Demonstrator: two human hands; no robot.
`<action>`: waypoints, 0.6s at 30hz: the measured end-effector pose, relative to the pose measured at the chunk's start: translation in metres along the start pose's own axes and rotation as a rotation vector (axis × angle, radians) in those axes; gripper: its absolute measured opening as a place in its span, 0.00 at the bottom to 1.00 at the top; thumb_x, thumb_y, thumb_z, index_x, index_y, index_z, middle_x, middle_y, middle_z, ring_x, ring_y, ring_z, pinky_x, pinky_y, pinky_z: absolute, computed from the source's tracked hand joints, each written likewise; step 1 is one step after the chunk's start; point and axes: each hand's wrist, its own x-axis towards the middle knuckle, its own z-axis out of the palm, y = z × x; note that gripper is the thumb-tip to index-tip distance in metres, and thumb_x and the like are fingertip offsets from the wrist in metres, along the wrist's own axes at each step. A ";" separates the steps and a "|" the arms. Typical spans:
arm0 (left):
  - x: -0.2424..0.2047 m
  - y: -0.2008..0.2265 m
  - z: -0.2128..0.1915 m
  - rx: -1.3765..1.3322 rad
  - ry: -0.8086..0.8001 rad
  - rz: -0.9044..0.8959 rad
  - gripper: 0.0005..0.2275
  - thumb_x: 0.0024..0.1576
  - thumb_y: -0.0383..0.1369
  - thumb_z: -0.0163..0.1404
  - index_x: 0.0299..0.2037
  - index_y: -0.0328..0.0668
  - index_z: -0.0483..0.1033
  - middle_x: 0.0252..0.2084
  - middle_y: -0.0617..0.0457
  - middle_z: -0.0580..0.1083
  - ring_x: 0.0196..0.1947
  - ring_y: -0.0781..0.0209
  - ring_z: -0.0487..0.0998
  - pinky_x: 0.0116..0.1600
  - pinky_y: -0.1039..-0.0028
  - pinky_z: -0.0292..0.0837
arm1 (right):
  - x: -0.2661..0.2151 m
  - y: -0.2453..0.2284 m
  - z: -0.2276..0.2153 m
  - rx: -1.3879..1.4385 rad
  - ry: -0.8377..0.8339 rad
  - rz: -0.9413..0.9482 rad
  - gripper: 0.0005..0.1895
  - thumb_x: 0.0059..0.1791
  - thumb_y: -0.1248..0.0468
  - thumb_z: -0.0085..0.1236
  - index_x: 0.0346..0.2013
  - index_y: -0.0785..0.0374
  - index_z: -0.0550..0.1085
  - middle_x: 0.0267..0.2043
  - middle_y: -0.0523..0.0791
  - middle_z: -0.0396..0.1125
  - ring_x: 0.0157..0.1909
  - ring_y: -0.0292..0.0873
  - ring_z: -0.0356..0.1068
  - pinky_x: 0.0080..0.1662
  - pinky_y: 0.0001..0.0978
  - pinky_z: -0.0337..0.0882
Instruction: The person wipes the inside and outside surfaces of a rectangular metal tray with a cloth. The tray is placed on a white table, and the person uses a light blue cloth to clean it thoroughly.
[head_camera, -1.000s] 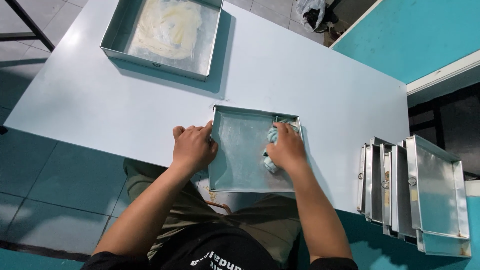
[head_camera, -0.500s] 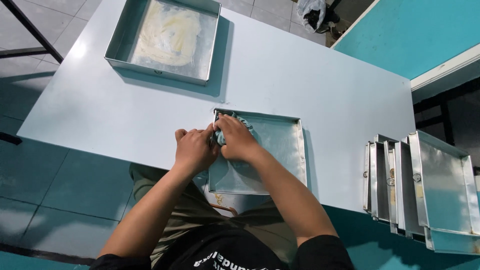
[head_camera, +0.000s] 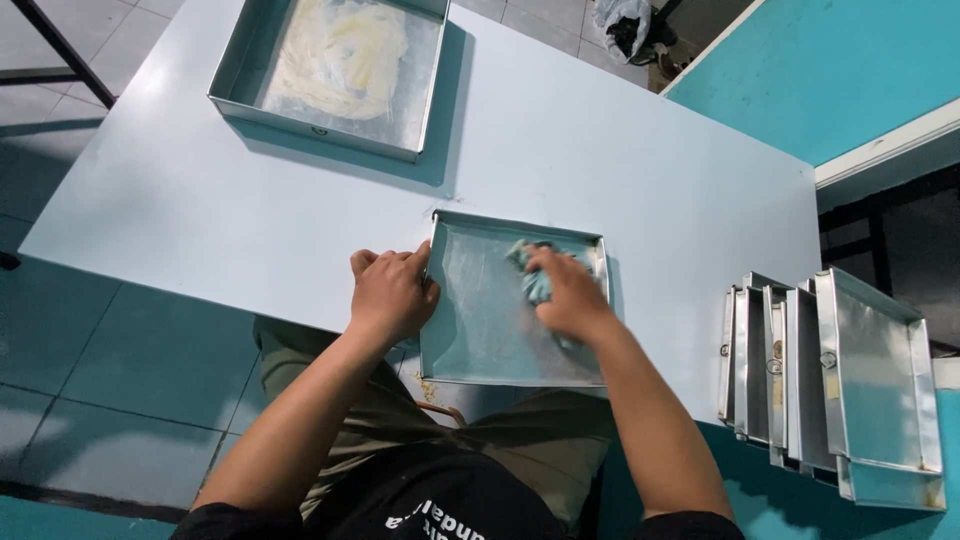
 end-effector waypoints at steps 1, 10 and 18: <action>0.001 -0.001 0.001 -0.001 -0.002 -0.002 0.17 0.59 0.36 0.51 0.59 0.47 0.75 0.41 0.51 0.82 0.47 0.51 0.82 0.61 0.56 0.54 | 0.005 0.002 0.001 0.000 -0.003 0.000 0.34 0.35 0.73 0.53 0.55 0.50 0.67 0.70 0.47 0.62 0.74 0.54 0.57 0.74 0.54 0.50; -0.003 0.010 -0.002 0.041 -0.001 -0.045 0.17 0.59 0.37 0.48 0.59 0.47 0.75 0.38 0.53 0.82 0.46 0.53 0.82 0.64 0.55 0.52 | 0.026 -0.064 0.038 0.062 0.110 -0.285 0.37 0.29 0.76 0.55 0.53 0.56 0.68 0.68 0.54 0.63 0.72 0.60 0.59 0.72 0.55 0.53; -0.002 0.008 -0.010 0.009 -0.005 -0.017 0.15 0.61 0.36 0.48 0.57 0.45 0.76 0.39 0.50 0.82 0.47 0.50 0.82 0.64 0.53 0.53 | -0.017 -0.068 0.021 0.263 -0.058 -0.410 0.53 0.28 0.72 0.51 0.71 0.59 0.58 0.65 0.54 0.66 0.70 0.60 0.61 0.73 0.54 0.51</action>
